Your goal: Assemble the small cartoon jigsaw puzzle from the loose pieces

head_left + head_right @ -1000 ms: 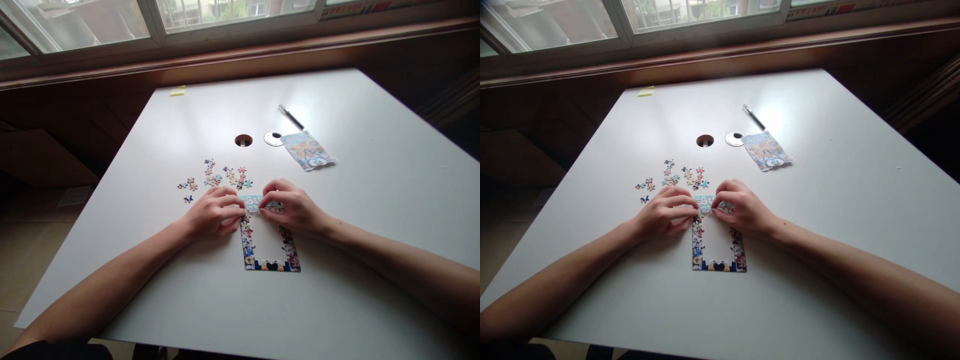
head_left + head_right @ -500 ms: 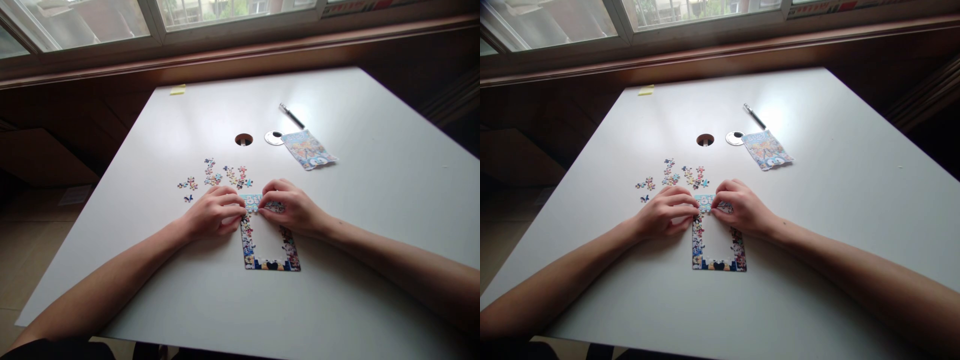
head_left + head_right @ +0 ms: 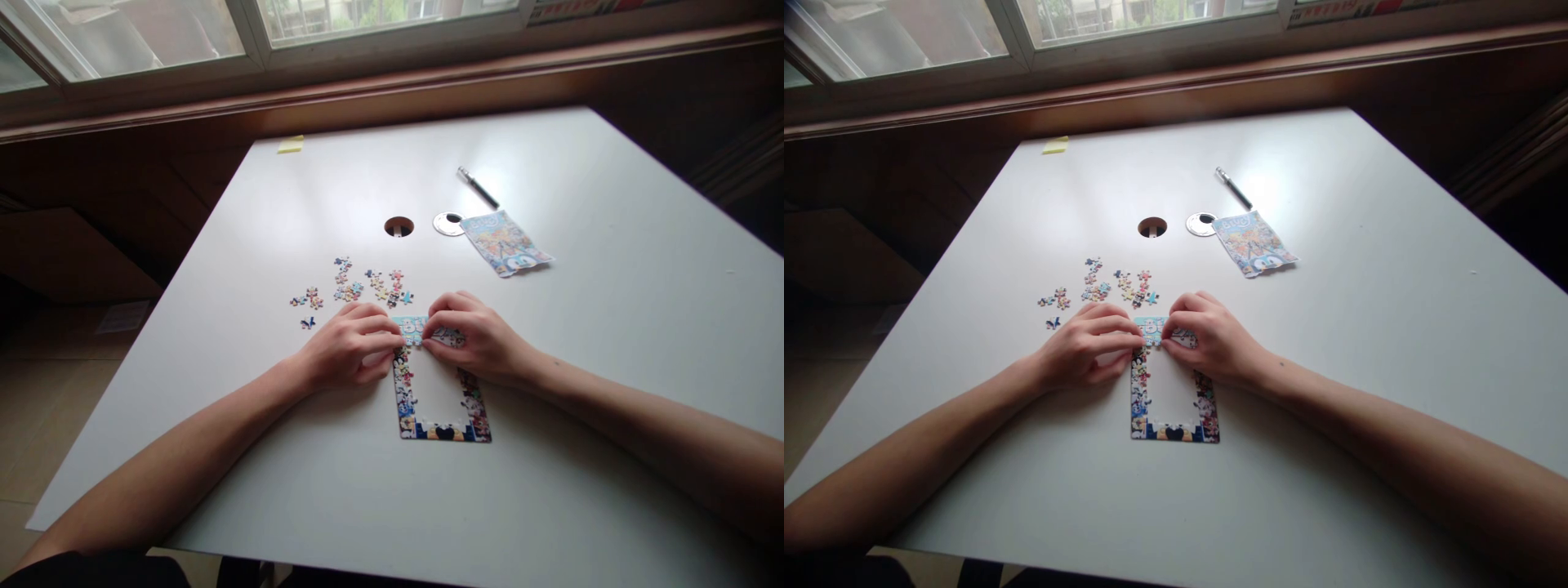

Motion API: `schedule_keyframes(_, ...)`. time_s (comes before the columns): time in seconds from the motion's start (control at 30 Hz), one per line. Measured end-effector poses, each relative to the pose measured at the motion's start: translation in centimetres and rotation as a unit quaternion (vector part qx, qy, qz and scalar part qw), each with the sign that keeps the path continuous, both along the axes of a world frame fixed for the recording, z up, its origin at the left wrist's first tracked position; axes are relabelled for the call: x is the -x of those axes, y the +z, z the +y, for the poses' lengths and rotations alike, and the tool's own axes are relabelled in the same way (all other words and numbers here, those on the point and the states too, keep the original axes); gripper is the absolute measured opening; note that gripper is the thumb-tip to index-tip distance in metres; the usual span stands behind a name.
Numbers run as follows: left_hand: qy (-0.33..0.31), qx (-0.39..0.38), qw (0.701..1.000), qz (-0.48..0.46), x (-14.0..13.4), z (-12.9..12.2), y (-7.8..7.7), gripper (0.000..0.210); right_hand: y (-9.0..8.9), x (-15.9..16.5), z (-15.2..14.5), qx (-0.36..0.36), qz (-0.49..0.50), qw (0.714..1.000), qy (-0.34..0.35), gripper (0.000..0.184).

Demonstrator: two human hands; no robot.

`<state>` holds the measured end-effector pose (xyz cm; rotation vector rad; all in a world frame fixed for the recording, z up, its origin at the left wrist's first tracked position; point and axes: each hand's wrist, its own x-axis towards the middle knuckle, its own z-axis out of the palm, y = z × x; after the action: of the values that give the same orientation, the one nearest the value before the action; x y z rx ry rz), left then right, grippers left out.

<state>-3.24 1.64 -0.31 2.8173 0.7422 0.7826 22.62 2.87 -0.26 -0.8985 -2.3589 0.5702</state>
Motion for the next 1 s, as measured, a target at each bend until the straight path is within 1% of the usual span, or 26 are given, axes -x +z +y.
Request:
schedule_keyframes(0.43, 0.002, -0.010, 1.000, -0.008, -0.06, -0.02, 0.08, 0.019, -0.12, 0.02, 0.05, -0.007, 0.007, 1.000, 0.000, 0.005)
schedule_keyframes(0.63, 0.011, -0.013, 1.000, -0.006, -0.17, -0.16, 0.19, 0.017, -0.12, -0.07, 0.04, -0.015, 0.027, 1.000, -0.002, 0.005)
schedule_keyframes(0.73, 0.011, -0.017, 1.000, -0.003, -0.21, -0.27, 0.17, 0.017, 0.04, -0.18, -0.04, -0.033, 0.041, 0.999, -0.009, 0.006)
schedule_keyframes(0.9, 0.003, -0.024, 1.000, -0.002, -0.03, -0.21, -0.18, 0.018, 0.54, -0.18, -0.37, -0.088, 0.067, 0.994, -0.011, 0.009)
schedule_keyframes(1.0, 0.004, -0.012, 1.000, -0.027, -0.09, -0.21, -0.14, 0.018, 0.85, -0.17, -0.62, -0.115, 0.078, 0.990, -0.013, 0.010)
